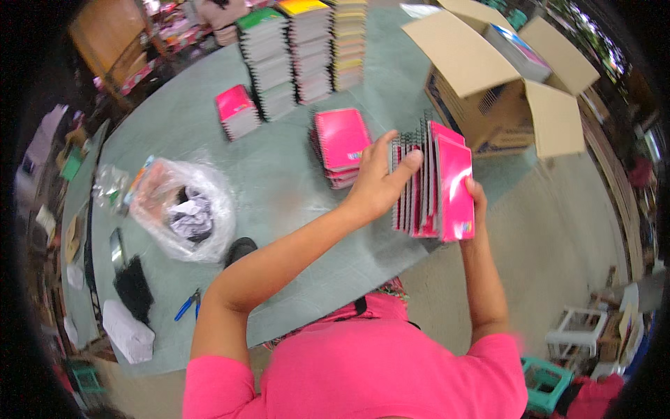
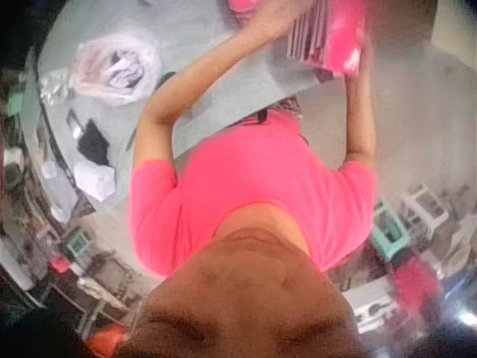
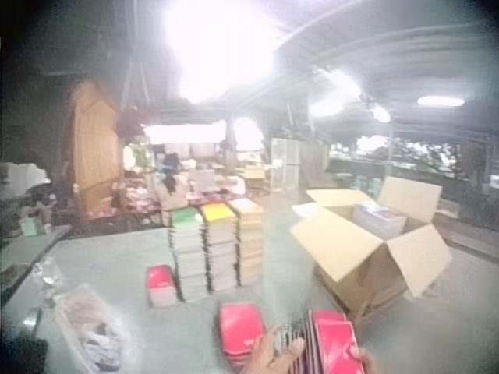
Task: The person trims the excess spiral bindings on stacks of notebooks using blue pliers and organizes them into neat piles on a large table. They then move the completed stacks and place them into a cardboard box.
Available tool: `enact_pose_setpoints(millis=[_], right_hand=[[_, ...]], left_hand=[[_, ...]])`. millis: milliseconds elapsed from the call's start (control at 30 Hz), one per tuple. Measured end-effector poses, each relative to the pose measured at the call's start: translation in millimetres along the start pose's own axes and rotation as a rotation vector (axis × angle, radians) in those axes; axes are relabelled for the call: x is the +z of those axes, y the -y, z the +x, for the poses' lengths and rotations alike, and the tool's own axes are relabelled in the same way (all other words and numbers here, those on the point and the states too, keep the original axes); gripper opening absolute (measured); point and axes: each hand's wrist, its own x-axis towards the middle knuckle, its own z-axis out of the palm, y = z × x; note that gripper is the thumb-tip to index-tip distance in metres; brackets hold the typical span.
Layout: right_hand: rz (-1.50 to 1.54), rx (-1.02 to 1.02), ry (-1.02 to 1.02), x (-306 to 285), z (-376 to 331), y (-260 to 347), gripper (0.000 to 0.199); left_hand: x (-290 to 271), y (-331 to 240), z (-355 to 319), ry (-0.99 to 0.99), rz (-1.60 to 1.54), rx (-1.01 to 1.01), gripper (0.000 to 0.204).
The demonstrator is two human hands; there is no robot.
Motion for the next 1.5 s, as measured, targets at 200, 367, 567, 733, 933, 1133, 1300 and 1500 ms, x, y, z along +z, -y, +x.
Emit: enact_pose_setpoints(millis=[200,367,567,733,933,1133,1300,1500], right_hand=[[-0.624,-0.500,-0.201,-46.7,-74.4,-57.6,0.116],[-0.715,-0.667,-0.249,-30.3,-83.0,-91.4,0.128],[-0.581,-0.700,-0.205,-29.6,-76.4,-84.7,0.119],[-0.578,-0.647,-0.317,-12.3,-76.7,-77.5,0.125],[-0.576,-0.621,-0.307,-24.6,-81.7,-79.1,0.123],[-0.412,-0.593,-0.415,-11.4,-72.0,-67.8,0.128],[-0.725,-0.744,-0.266,-30.8,-71.7,-92.3,0.132],[-0.689,-0.850,-0.342,-35.9,-79.7,-116.2,0.122]], left_hand=[[56.2,-7.5,-24.8,0.467,-0.783,-0.496,0.064],[53.0,22.8,-23.9,0.514,-0.419,-0.375,0.069],[35.7,-55.9,-18.8,0.558,0.547,0.443,0.076],[62.9,-52.1,-73.2,0.661,1.248,0.914,0.088],[64.5,-54.7,-72.8,0.560,1.047,0.920,0.097],[67.6,-69.8,-49.2,0.717,1.131,0.777,0.092],[33.1,-29.8,6.6,0.262,0.108,0.378,0.081],[59.0,18.1,-6.3,0.807,-0.413,-0.246,0.076]])
